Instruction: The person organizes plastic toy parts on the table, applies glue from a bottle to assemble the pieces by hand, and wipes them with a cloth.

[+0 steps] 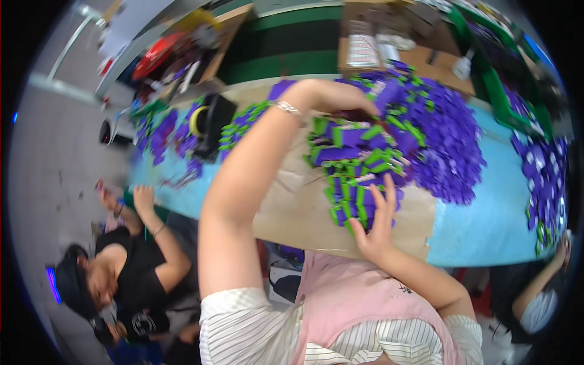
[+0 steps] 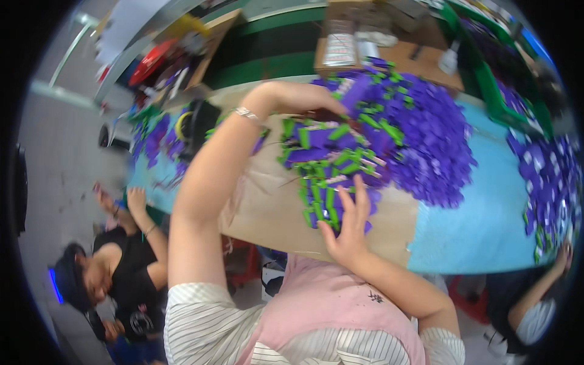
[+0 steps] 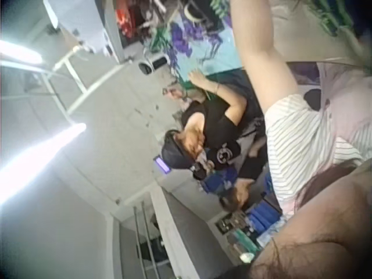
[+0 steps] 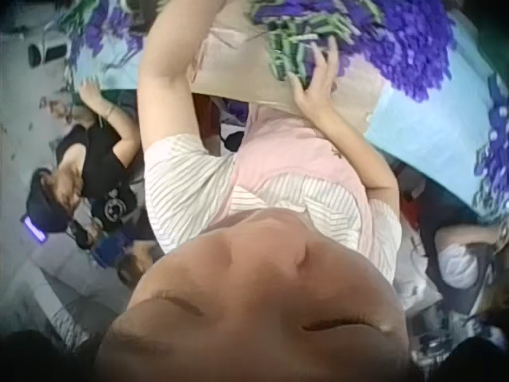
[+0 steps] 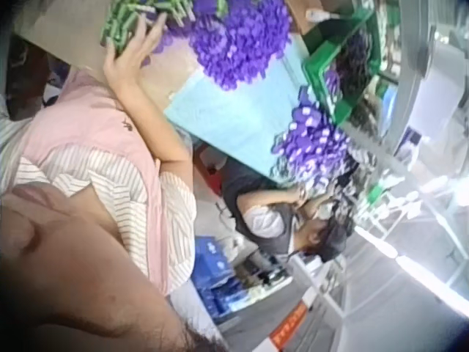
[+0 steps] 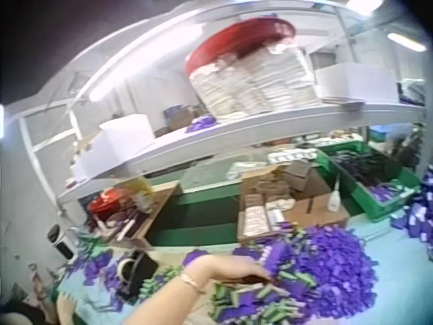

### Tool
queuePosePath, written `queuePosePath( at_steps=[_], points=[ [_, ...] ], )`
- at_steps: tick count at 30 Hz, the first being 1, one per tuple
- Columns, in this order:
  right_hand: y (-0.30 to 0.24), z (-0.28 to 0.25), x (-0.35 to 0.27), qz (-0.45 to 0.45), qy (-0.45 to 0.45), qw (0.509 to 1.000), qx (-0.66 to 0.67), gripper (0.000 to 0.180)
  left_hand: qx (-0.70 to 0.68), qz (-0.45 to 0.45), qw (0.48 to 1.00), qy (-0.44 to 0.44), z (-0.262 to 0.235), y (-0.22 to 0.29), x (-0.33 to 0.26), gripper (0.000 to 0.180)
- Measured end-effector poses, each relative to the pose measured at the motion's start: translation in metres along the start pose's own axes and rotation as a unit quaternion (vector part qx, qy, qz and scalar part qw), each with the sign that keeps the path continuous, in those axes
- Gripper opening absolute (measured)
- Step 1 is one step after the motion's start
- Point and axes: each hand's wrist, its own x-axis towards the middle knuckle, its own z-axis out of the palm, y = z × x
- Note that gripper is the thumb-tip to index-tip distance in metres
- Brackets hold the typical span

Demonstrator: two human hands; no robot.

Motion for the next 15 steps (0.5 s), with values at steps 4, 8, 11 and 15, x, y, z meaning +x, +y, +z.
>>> queuePosePath(
  at_steps=[4, 8, 11, 15],
  points=[
    [0.011, -0.042, -0.002, -0.015, -0.08, 0.995, 0.055, 0.067, 0.146, 0.105, 0.97, 0.164, -0.006, -0.023, 0.014, 0.041],
    [0.028, -0.087, -0.014, -0.062, -0.18, 0.977, -0.093, 0.079, 0.209, 0.235, 0.792, 0.524, 0.058, -0.056, -0.02, 0.041],
    [0.036, -0.102, -0.021, -0.077, -0.252, 0.953, -0.149, 0.09, 0.146, 0.275, 0.767, 0.562, 0.135, -0.081, -0.047, 0.037],
    [0.038, -0.091, -0.016, -0.073, -0.29, 0.933, -0.199, 0.097, 0.053, 0.183, 0.764, 0.616, 0.187, -0.142, -0.041, 0.04]
  ],
)
